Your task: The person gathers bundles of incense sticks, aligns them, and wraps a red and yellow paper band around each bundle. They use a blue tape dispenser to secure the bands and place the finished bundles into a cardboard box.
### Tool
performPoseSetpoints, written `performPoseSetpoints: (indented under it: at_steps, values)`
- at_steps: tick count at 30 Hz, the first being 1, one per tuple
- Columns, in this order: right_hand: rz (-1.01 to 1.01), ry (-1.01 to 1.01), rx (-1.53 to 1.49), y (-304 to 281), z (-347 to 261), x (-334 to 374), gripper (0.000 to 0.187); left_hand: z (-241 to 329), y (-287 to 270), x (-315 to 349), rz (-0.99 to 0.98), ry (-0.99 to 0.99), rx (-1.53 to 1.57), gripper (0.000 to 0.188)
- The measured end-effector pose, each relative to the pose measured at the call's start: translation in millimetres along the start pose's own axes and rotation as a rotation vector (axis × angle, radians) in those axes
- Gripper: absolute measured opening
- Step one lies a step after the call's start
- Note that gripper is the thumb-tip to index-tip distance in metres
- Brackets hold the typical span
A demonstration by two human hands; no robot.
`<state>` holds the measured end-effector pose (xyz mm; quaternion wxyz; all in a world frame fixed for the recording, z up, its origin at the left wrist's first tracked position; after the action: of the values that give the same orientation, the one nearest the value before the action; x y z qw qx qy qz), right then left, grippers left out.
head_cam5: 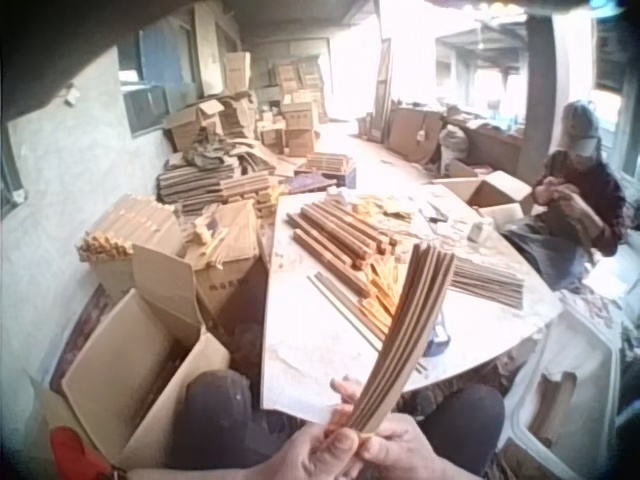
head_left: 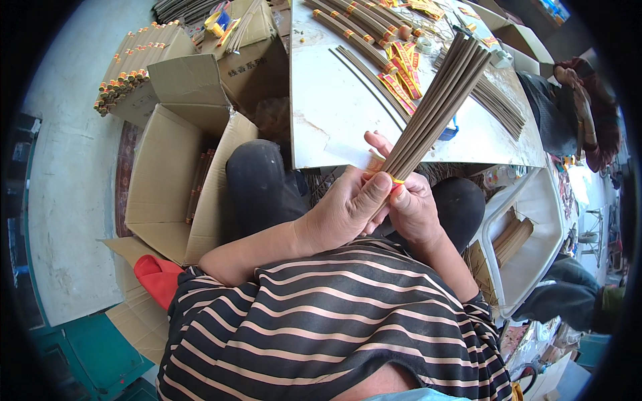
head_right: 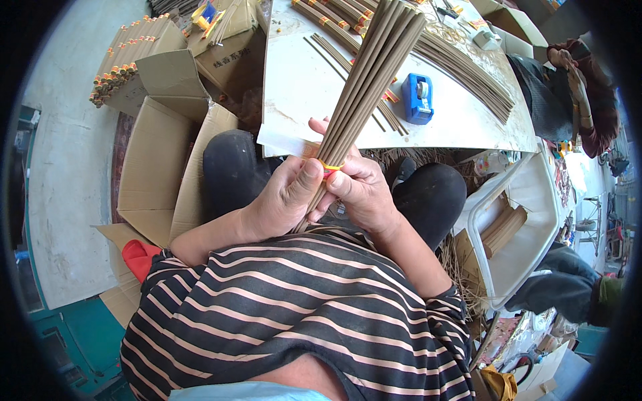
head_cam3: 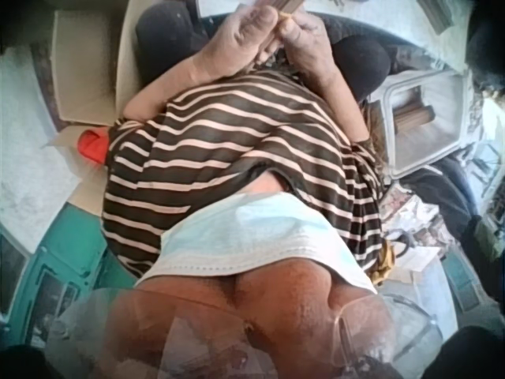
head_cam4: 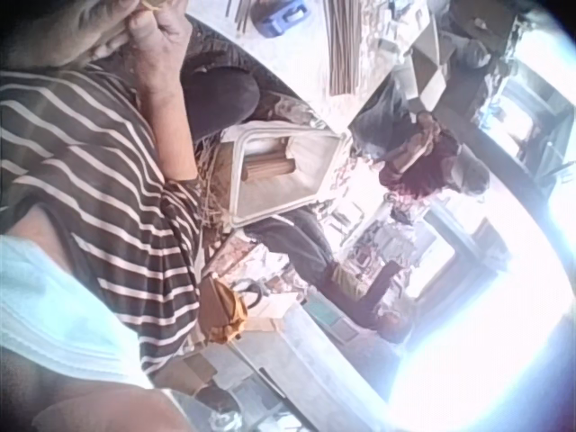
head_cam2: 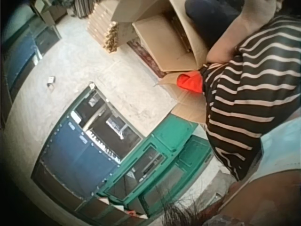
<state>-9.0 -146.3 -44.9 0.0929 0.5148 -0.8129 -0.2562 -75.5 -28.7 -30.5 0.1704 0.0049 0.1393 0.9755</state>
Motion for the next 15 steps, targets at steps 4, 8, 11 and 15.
performPoseSetpoints:
  at_steps: [4,8,11,15]
  values:
    - [-0.098,-0.157,0.233,-20.1,3.5,-13.8,0.067,1.7,-1.3,-1.9,-0.073,-0.077,0.055,0.056]
    - [-0.171,-0.081,0.193,-18.8,-5.3,-20.1,0.087,7.6,2.8,-4.4,-0.103,-0.194,0.159,0.056]
    - [-0.2,0.041,0.092,-23.3,-6.1,-17.7,0.099,10.3,5.3,-8.5,-0.145,-0.204,0.248,0.05]
    - [-0.044,-0.031,0.008,-28.0,-2.8,-13.7,0.079,7.4,2.5,-6.3,-0.101,-0.15,0.349,0.042]
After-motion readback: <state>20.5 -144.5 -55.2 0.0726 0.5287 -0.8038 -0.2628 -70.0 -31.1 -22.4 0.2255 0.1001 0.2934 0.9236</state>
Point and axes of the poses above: each hand's wrist, its own x-axis away from the middle knuckle, its own y-axis out of the palm, z = x × y, the point moved 2 cm from there along -x, towards the middle knuckle, and after that the axes turned 10 degrees about -z, right-handed, at the moved point
